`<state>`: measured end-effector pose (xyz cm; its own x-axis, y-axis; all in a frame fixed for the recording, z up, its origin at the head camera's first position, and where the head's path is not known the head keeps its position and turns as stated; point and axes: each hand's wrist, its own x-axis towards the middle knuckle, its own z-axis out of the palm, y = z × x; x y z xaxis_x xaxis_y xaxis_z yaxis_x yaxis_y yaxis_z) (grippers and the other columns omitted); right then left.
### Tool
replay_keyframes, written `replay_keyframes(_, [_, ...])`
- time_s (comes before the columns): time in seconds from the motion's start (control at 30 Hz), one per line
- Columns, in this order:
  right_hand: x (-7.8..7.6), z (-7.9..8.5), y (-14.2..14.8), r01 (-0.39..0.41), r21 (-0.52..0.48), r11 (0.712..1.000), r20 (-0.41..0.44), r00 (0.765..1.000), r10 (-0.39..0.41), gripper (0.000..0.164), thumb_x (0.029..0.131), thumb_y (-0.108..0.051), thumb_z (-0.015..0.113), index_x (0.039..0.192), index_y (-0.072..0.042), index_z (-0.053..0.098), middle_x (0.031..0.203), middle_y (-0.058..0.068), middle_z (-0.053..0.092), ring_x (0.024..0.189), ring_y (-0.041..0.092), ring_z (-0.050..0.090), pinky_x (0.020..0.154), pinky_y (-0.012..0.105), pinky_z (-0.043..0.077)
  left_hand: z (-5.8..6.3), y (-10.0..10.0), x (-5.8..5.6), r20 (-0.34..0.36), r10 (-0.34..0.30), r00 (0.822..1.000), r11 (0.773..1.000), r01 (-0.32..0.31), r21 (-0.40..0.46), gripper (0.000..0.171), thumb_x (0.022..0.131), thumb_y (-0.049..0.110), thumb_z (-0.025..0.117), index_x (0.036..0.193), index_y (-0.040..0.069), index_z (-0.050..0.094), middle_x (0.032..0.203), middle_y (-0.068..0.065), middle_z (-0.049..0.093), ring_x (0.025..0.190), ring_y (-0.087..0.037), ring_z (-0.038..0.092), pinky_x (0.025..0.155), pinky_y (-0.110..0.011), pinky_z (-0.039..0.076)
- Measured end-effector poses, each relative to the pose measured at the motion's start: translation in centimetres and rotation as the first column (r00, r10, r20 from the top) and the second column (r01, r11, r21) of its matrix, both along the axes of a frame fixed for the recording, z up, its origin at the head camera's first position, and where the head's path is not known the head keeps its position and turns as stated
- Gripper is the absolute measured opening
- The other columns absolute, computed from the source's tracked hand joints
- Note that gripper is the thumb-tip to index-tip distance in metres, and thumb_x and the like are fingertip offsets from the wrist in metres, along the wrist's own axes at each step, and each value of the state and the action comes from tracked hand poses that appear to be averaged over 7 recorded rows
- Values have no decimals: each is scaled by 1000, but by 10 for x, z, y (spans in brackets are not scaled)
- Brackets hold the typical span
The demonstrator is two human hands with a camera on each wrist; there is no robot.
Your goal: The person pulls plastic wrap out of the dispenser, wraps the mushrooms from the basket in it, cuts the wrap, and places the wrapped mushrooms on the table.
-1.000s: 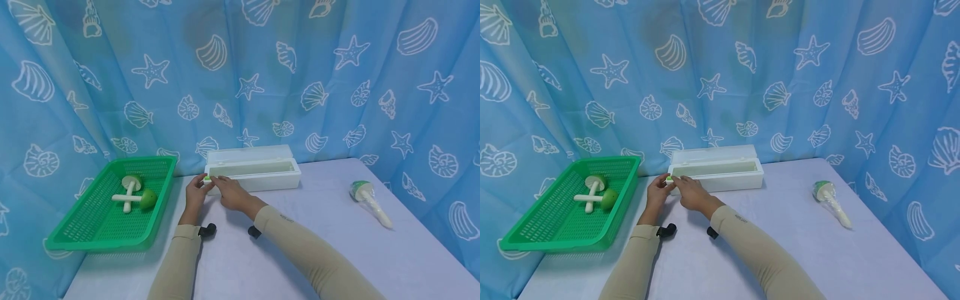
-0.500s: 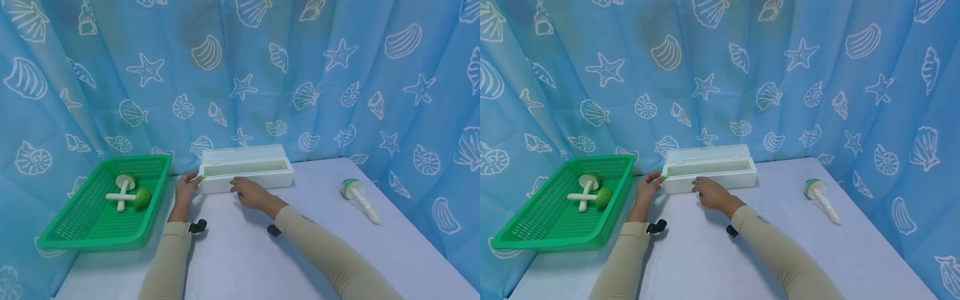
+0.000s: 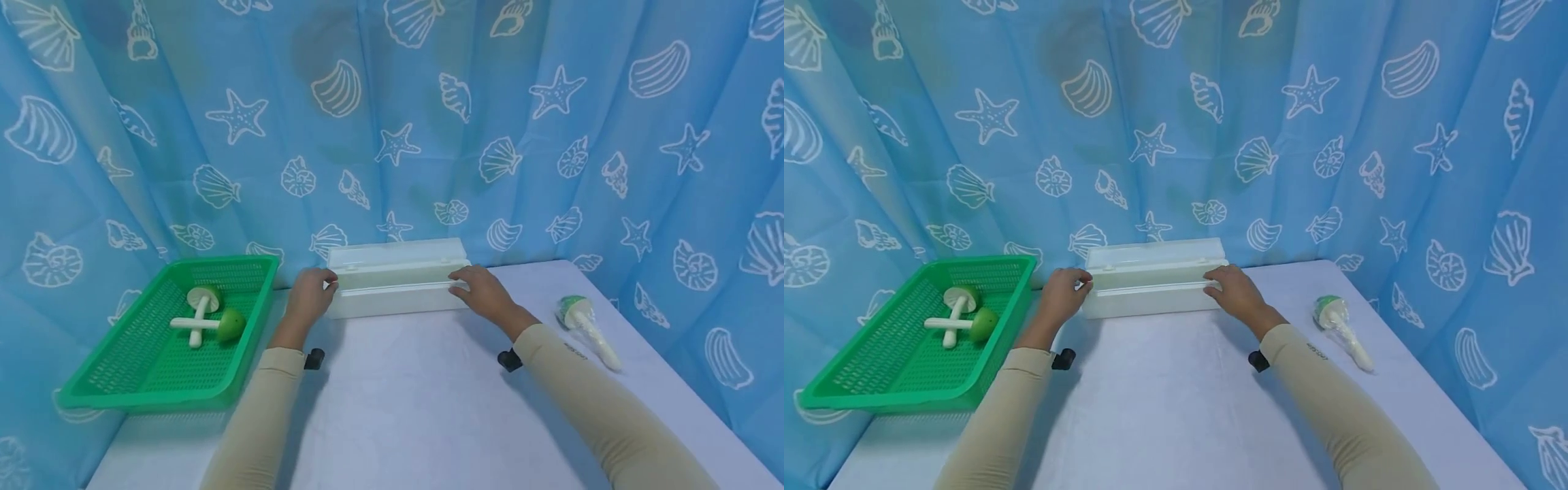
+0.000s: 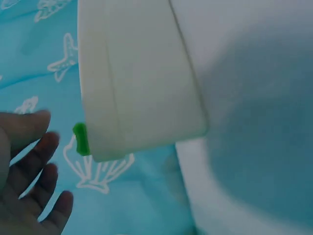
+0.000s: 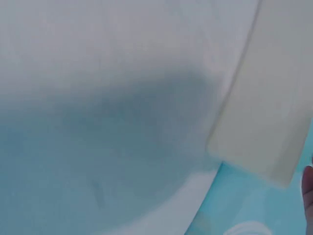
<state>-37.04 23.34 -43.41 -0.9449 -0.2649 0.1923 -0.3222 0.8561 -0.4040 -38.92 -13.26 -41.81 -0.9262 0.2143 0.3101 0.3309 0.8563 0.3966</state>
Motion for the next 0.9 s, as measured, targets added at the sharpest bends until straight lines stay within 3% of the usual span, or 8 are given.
replay_keyframes(0.07, [-6, 2, 8, 13, 3, 1000, 66, 998, -13, 42, 97, -29, 61, 135, -10, 57, 131, 12, 57, 127, 32, 45, 103, 50, 37, 4, -2, -9, 60, -61, 996, 995, 65, -81, 22, 93, 15, 67, 112, 5, 71, 110, -10, 69, 106, -30, 60, 90, -44, 47])
replay_keyframes(0.13, [-11, 3, 14, 8, 6, 1000, 117, 993, -8, 45, 98, -28, 59, 139, -10, 53, 134, 14, 54, 129, 34, 43, 104, 51, 36, 6, -2, -16, 171, -124, 977, 985, 142, -96, 27, 94, 16, 66, 119, 4, 69, 117, -12, 67, 111, -31, 59, 92, -44, 47])
replay_keyframes(0.23, [-20, 3, 20, -14, -15, 1000, 161, 987, 16, 46, 99, -25, 59, 142, -10, 50, 132, 14, 56, 129, 36, 43, 103, 52, 37, 8, -2, -26, 317, -189, 929, 978, 206, -22, 30, 95, 15, 64, 123, 4, 66, 121, -12, 65, 114, -31, 58, 93, -44, 47])
replay_keyframes(0.33, [-28, 2, 21, -6, -86, 996, 201, 979, 24, 46, 98, -21, 60, 141, -10, 50, 124, 13, 61, 123, 34, 49, 99, 51, 41, 7, 1, -32, 363, -217, 906, 976, 210, 58, 26, 95, 11, 64, 119, 4, 68, 115, -11, 67, 109, -28, 61, 89, -41, 49])
replay_keyframes(0.47, [-36, 1, 17, 43, -169, 985, 238, 971, -1, 43, 98, -18, 61, 139, -11, 52, 112, 12, 65, 106, 29, 60, 87, 46, 50, 3, 6, -37, 345, -206, 916, 978, 190, 82, 20, 94, 9, 65, 112, 5, 71, 106, -8, 68, 99, -23, 62, 84, -37, 51])
replay_keyframes(0.6, [-42, -1, 11, 55, -184, 981, 223, 975, -13, 39, 99, -15, 58, 137, -10, 54, 108, 12, 64, 97, 26, 61, 82, 42, 51, 1, 10, -38, 323, -197, 926, 980, 179, 85, 17, 95, 7, 62, 110, 3, 70, 103, -9, 67, 95, -23, 61, 82, -37, 51])
replay_keyframes(0.77, [-45, -1, 4, 48, -189, 981, 204, 979, -9, 34, 102, -14, 52, 135, -7, 55, 114, 14, 63, 101, 28, 59, 83, 43, 49, 1, 9, -39, 313, -170, 934, 985, 158, 62, 18, 98, 4, 55, 111, 3, 68, 108, -11, 65, 102, -26, 60, 87, -40, 49])
replay_keyframes(0.9, [-48, 0, 1, 16, -173, 985, 189, 982, 17, 32, 103, -12, 48, 133, -4, 56, 125, 16, 60, 115, 32, 56, 93, 46, 46, 1, 5, -40, 299, -141, 944, 990, 136, 36, 23, 101, 2, 49, 117, 2, 65, 115, -13, 64, 110, -30, 58, 91, -42, 47])
